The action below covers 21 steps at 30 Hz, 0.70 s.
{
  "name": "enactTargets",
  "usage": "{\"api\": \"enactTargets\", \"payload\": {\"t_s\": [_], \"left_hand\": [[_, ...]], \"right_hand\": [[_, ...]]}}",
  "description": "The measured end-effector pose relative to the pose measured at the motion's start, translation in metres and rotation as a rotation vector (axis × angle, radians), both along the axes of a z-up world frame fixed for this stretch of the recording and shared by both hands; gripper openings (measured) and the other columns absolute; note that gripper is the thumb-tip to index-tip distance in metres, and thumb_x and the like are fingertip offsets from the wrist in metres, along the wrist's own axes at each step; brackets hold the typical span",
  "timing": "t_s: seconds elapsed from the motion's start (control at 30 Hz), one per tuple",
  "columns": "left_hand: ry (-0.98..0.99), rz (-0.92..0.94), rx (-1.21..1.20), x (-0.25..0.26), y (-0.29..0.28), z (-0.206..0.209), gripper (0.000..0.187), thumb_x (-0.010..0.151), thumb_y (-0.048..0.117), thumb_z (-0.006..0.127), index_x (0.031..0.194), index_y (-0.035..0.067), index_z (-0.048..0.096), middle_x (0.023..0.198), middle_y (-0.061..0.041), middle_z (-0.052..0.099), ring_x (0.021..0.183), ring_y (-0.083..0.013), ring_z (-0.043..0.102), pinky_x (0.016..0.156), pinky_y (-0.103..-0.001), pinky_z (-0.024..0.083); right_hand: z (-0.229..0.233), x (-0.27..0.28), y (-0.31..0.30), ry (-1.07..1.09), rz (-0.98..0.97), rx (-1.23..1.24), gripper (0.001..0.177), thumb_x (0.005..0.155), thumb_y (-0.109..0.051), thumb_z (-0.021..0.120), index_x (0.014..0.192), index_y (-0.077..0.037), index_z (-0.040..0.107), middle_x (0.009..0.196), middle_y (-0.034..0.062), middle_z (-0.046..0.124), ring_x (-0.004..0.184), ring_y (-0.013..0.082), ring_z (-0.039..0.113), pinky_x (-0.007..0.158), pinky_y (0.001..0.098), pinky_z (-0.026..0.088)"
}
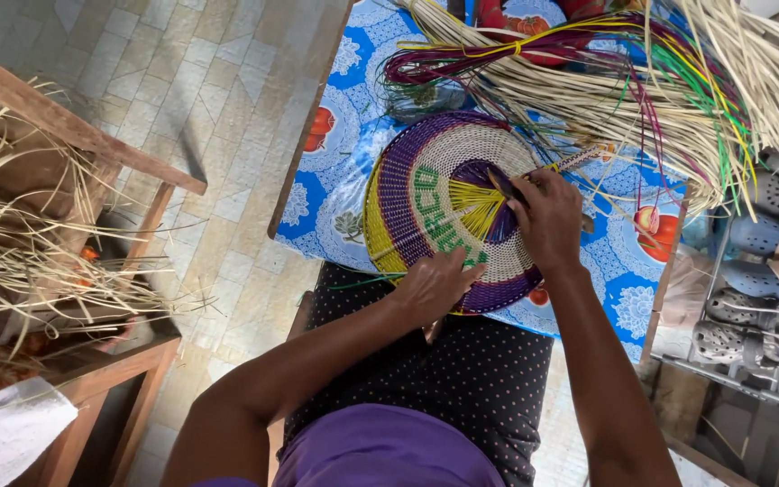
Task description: A person is weaving a decorative hand fan using various colored fibers on a low work surface.
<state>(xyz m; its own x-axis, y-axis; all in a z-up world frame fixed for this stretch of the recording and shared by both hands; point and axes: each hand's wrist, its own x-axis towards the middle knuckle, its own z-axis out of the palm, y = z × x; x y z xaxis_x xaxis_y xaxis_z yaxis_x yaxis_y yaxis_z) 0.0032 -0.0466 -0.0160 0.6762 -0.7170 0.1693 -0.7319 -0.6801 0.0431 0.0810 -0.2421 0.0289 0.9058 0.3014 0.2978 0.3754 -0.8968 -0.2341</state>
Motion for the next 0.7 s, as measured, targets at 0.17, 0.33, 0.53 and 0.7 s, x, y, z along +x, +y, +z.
{"api": "enactTargets", "payload": {"t_s": [0.17,0.33,0.53,0.7], "left_hand": [[-0.056,0.077,-0.136,-0.004,0.013,-0.002,0.033,0.092,0.027,0.047,0.124,0.020,0.049,0.078,-0.008,0.039,0.045,-0.0154,0.042,0.036,-0.026,0.032],[-0.117,0.094,-0.158,-0.007,0.022,0.015,0.035,0.089,0.020,0.054,0.124,0.022,0.049,0.078,-0.009,0.040,0.046,-0.0148,0.039,0.039,-0.026,0.035],[0.295,0.483,-0.342,0.012,0.052,0.006,0.056,0.067,0.017,0.069,0.118,0.013,0.046,0.089,-0.007,0.050,0.069,-0.0305,0.061,0.054,-0.043,0.049],[0.460,0.439,-0.254,0.010,0.054,0.025,0.043,0.063,0.044,0.072,0.076,0.005,0.060,0.073,-0.008,0.052,0.064,-0.0293,0.059,0.053,-0.042,0.047]], "right_hand": [[-0.034,0.005,-0.030,-0.011,0.005,-0.047,0.029,0.090,-0.032,0.057,0.112,-0.014,0.054,0.093,0.0072,0.050,0.092,0.0272,0.051,0.086,0.0412,0.036],[-0.028,-0.006,-0.034,0.010,0.065,-0.067,0.019,0.081,-0.020,0.069,0.095,-0.017,0.056,0.086,0.0024,0.046,0.086,0.0259,0.050,0.073,0.0391,0.042],[0.055,-0.061,-0.008,0.087,-0.047,0.165,0.005,0.098,-0.007,0.052,0.097,-0.011,0.049,0.091,0.0021,0.039,0.085,0.0257,0.052,0.065,0.0407,0.046],[0.089,-0.105,0.023,0.484,-0.177,0.204,0.034,0.093,0.000,0.044,0.125,-0.007,0.054,0.068,0.0168,0.059,0.061,0.0330,0.059,0.059,0.0469,0.047]]}}
